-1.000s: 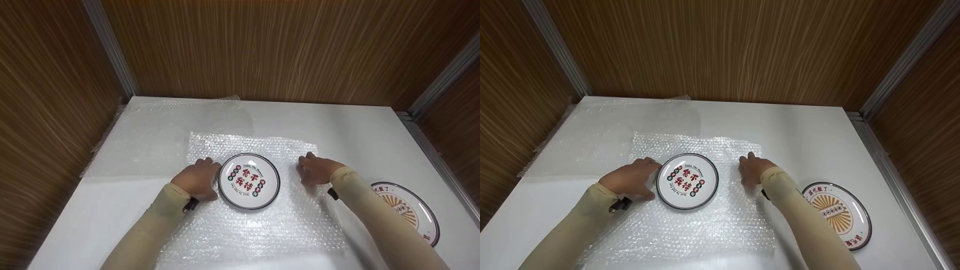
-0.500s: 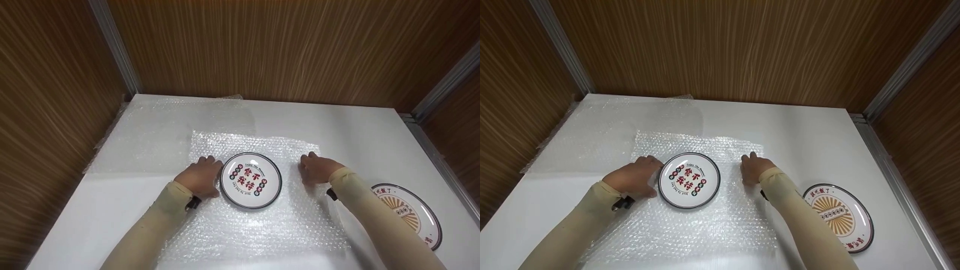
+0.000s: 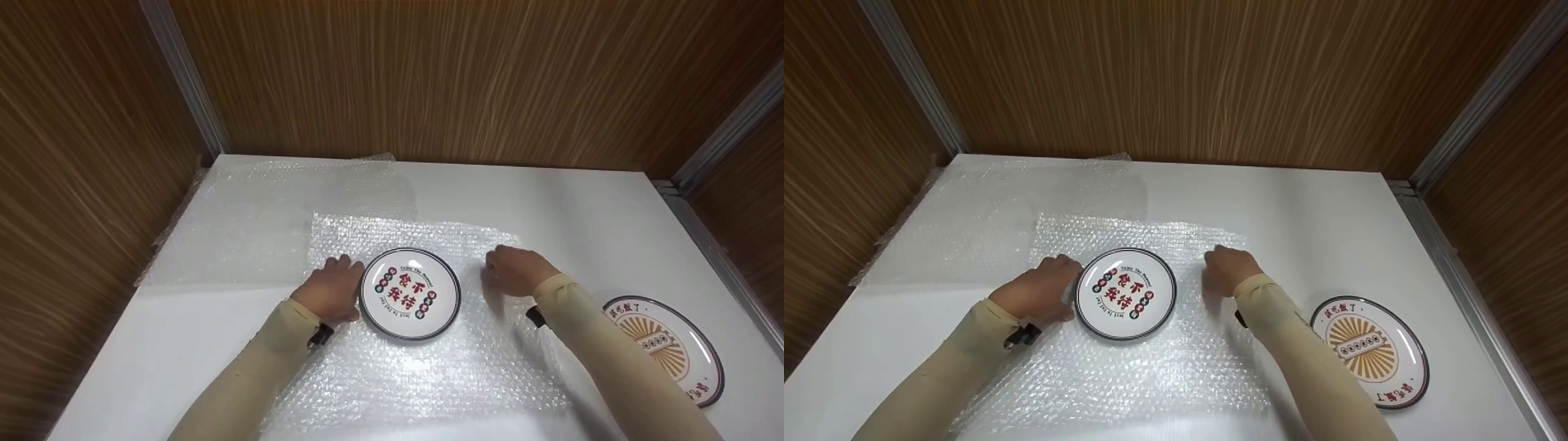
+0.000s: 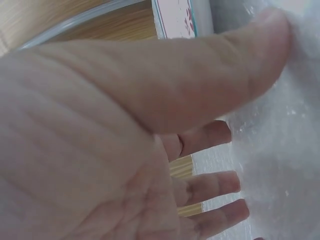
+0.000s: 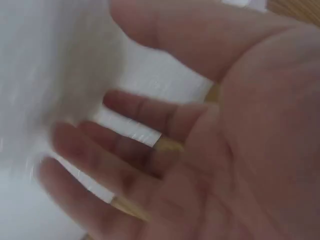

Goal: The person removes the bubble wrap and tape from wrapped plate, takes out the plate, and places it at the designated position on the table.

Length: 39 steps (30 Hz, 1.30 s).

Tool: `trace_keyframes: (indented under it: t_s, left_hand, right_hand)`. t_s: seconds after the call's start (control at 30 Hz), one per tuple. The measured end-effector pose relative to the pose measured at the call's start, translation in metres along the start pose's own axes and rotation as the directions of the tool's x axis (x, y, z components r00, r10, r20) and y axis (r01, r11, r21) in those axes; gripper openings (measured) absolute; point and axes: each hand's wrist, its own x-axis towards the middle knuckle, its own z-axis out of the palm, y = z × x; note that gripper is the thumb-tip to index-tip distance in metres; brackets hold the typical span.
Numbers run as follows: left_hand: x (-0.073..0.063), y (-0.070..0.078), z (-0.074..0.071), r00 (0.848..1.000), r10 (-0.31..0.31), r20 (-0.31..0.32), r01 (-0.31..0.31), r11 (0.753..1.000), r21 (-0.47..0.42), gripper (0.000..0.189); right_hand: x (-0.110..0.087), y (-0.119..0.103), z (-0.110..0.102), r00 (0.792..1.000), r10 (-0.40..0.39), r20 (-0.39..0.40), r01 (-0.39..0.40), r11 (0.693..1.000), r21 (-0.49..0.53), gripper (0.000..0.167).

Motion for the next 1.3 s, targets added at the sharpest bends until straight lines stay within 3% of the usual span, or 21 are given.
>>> trace_keyframes:
  t_s: [0.13, 0.27, 0.47, 0.77, 0.9, 1.1, 1.3]
  left_hand:
    - [0.001, -0.002, 0.001, 1.000, 0.001, 0.001, -0.001, 1.000, 0.016, 0.073]
    - [0.003, -0.003, 0.003, 1.000, -0.007, 0.003, 0.006, 0.999, 0.037, 0.075]
    - [0.007, -0.002, 0.013, 0.999, -0.018, 0.039, 0.017, 0.999, 0.041, 0.077]
    - [0.013, -0.001, 0.015, 0.999, -0.026, 0.036, 0.025, 0.999, 0.021, 0.078]
    - [0.009, 0.002, 0.013, 1.000, -0.022, 0.007, 0.021, 0.999, 0.042, 0.076]
    - [0.008, 0.006, 0.013, 0.999, 0.019, -0.029, -0.017, 0.999, 0.051, 0.071]
    - [0.015, 0.004, 0.004, 0.997, 0.042, -0.061, -0.040, 0.999, 0.025, 0.070]
  right_hand:
    - [0.013, -0.015, 0.016, 0.994, 0.003, -0.113, 0.012, 0.991, 0.132, 0.020]
    - [0.023, -0.023, 0.029, 0.999, 0.029, -0.021, -0.022, 0.964, 0.265, 0.029]
    - [0.029, -0.023, 0.039, 0.992, 0.046, 0.116, -0.082, 0.940, 0.331, 0.040]
    - [0.034, -0.023, 0.038, 0.994, 0.049, 0.102, -0.082, 0.933, 0.351, 0.033]
    - [0.034, -0.026, 0.038, 0.991, 0.097, 0.094, -0.127, 0.904, 0.409, 0.027]
    - [0.026, -0.023, 0.031, 0.989, 0.146, 0.022, -0.136, 0.845, 0.517, 0.019]
    - [0.017, -0.023, 0.006, 0.980, 0.133, -0.148, -0.031, 0.837, 0.546, 0.015]
